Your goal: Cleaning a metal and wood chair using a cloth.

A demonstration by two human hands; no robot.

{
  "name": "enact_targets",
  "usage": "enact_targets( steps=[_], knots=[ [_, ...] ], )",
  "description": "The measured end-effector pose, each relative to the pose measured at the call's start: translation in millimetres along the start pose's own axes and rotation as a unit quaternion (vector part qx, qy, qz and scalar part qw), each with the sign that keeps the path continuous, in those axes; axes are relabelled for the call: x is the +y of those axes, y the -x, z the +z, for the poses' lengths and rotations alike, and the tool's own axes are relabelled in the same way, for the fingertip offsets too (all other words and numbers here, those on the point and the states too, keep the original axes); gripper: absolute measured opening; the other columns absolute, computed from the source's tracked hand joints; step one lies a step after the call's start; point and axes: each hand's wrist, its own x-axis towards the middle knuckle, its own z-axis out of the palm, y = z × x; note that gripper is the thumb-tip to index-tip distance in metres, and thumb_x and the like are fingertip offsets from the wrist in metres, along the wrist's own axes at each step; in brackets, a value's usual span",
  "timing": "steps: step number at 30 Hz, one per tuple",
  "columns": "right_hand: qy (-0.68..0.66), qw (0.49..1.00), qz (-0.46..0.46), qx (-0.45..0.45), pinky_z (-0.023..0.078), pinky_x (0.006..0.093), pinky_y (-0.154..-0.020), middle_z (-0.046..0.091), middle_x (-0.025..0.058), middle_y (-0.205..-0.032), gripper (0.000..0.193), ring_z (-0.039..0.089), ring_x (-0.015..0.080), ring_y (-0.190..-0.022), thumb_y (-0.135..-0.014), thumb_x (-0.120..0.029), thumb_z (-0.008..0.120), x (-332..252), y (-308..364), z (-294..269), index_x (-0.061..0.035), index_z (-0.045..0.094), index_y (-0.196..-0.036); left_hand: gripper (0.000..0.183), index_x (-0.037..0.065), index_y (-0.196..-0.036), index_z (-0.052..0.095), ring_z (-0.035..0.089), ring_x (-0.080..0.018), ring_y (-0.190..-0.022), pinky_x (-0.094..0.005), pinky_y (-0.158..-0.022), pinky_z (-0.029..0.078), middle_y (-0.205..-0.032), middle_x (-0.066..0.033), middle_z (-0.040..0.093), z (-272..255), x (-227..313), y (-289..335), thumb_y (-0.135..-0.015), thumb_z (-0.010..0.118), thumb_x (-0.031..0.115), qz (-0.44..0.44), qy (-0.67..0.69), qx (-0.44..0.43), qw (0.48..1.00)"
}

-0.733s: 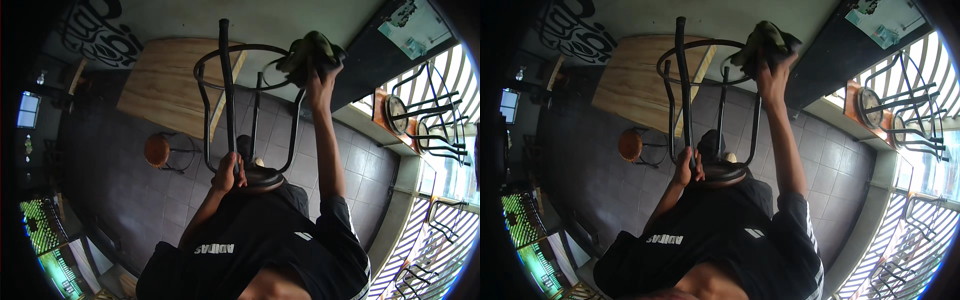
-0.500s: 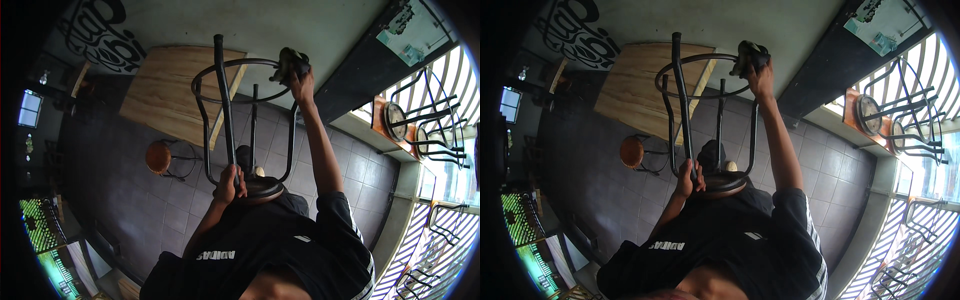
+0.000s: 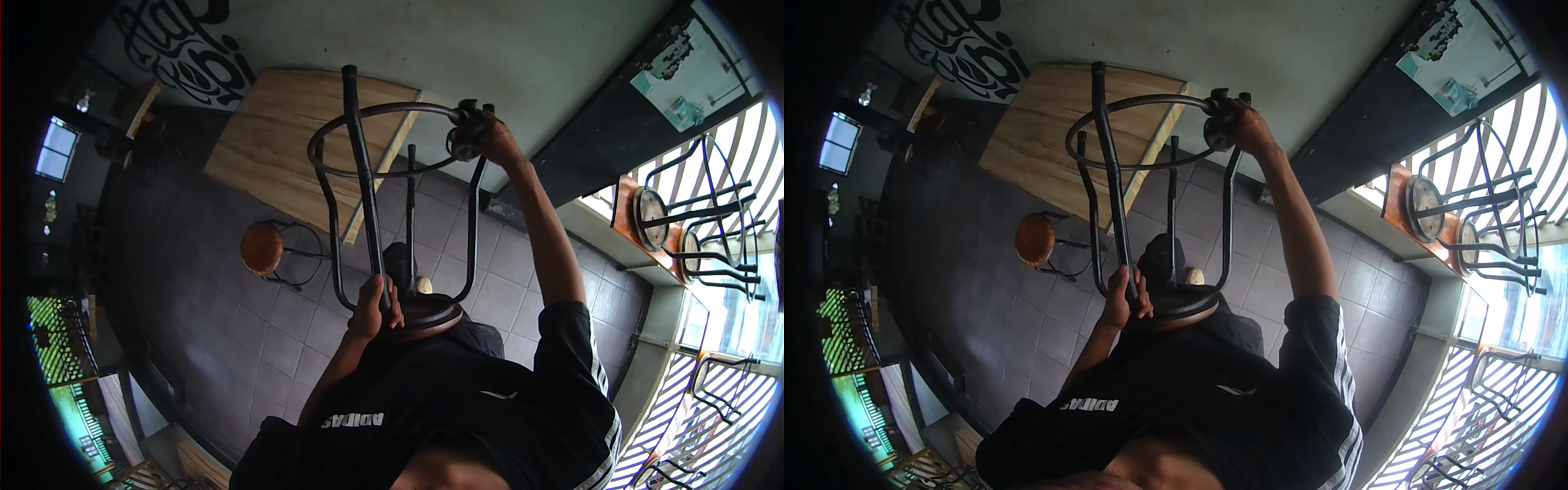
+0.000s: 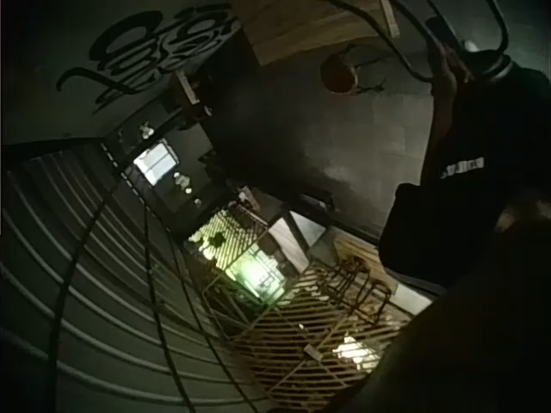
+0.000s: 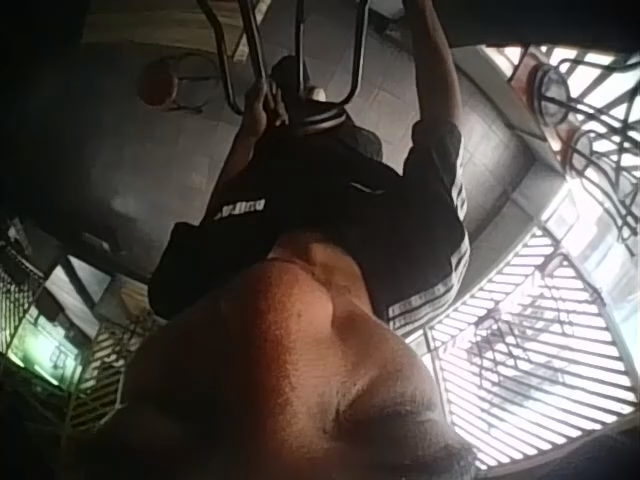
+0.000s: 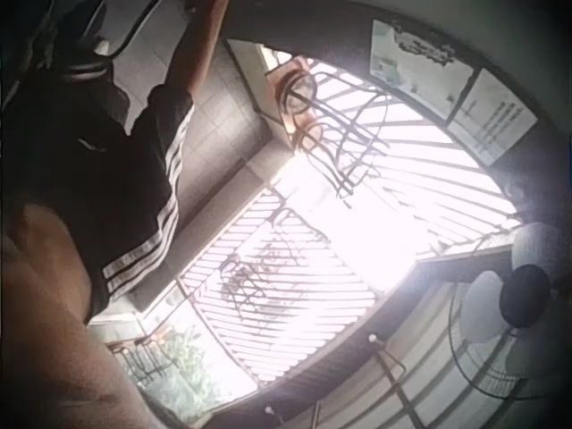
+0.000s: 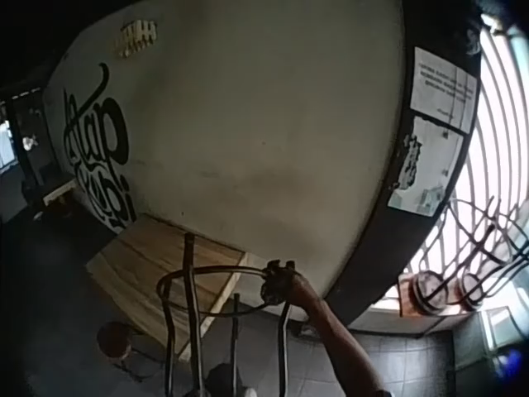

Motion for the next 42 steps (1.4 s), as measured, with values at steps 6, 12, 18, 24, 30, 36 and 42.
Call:
enact_targets(
  steps=[6, 12, 18, 24, 30, 36, 42],
  knots=[
    [-0.008, 1.0, 0.028, 0.005, 0.048, 0.034, -0.07, 0.065, 0.0104, -0.082, 0.032, 0.063, 0.0249, -0.078, -0.076, -0.03, 0.073, 13.9, -24.0, 8.4, -0.0058, 0.062, -0.094, 0.044, 0.006, -0.09, 0.043, 0.058, -0.0258, -0.047, -0.0386, -0.051, 0.052, -0.058, -0.0116, 0.052, 4.7, 12.4, -7.2, -0.096, 0.032, 0.049, -0.022, -0.049, -0.07, 0.996],
    [0.087, 0.996, -0.017, 0.033, 0.049, 0.0366, -0.07, 0.065, 0.0111, -0.084, 0.038, 0.063, 0.0309, -0.078, -0.076, -0.039, 0.07, -35.8, -26.0, 10.7, -0.0064, 0.061, -0.093, 0.05, 0.011, -0.099, 0.044, 0.047, -0.0142, -0.041, -0.026, -0.035, 0.039, -0.064, -0.0042, 0.047, 6.6, 57.9, -31.9, -0.094, 0.026, 0.058, -0.008, 0.103, 0.065, 0.993],
    [0.314, 0.928, -0.163, 0.116, 0.049, 0.0401, -0.07, 0.061, 0.0101, -0.083, 0.031, 0.062, 0.029, -0.08, -0.072, -0.028, 0.067, -124.2, -53.5, 38.8, -0.0108, 0.061, -0.097, 0.041, 0.018, -0.091, 0.038, 0.021, -0.0056, -0.031, -0.0203, -0.029, 0.02, -0.051, 0.0042, 0.026, 12.3, 55.2, -38.0, -0.092, 0.031, 0.058, -0.094, 0.122, -0.046, 0.987],
    [0.202, 0.906, 0.029, -0.371, 0.051, 0.0401, -0.072, 0.068, 0.0145, -0.092, 0.038, 0.065, 0.0305, -0.087, -0.066, -0.039, 0.065, -161.5, -109.0, 32.8, -0.007, 0.071, -0.086, 0.04, 0.018, -0.091, 0.04, 0.02, -0.0052, -0.032, -0.0206, -0.029, 0.019, -0.052, 0.0048, 0.025, 13.9, 47.5, -40.4, -0.092, 0.033, 0.058, -0.097, 0.157, -0.043, 0.982],
    [0.243, 0.909, -0.268, 0.207, 0.051, 0.0406, -0.064, 0.063, 0.0114, -0.07, 0.024, 0.064, 0.0277, -0.071, -0.067, -0.026, 0.066, -138.2, -68.4, 74.2, -0.0132, 0.065, -0.087, 0.041, 0.018, -0.091, 0.041, 0.02, -0.0054, -0.032, -0.0206, -0.03, 0.018, -0.052, 0.0048, 0.025, 15.3, 47.9, -44.1, -0.092, 0.033, 0.058, -0.082, 0.143, -0.012, 0.986],
    [0.189, 0.972, -0.105, -0.09, 0.05, 0.0414, -0.068, 0.065, 0.0139, -0.075, 0.035, 0.063, 0.0337, -0.073, -0.062, -0.035, 0.066, -152.2, -73.8, 36.9, -0.0089, 0.066, -0.084, 0.04, 0.017, -0.091, 0.041, 0.02, -0.0057, -0.032, -0.0206, -0.03, 0.019, -0.051, 0.0048, 0.025, 15.7, 44.8, -33.6, -0.093, 0.032, 0.056, -0.064, 0.139, 0.003, 0.988],
    [-0.004, 0.985, -0.044, 0.168, 0.05, 0.0418, -0.069, 0.064, 0.0162, -0.075, 0.033, 0.062, 0.0365, -0.077, -0.069, -0.027, 0.068, 19.5, -34.2, 39.0, -0.0078, 0.065, -0.095, 0.041, 0.018, -0.091, 0.041, 0.02, -0.005, -0.032, -0.0204, -0.03, 0.019, -0.051, 0.0053, 0.024, 17.2, 46.9, -37.3, -0.093, 0.03, 0.057, -0.045, 0.132, 0.014, 0.99]
  ],
)
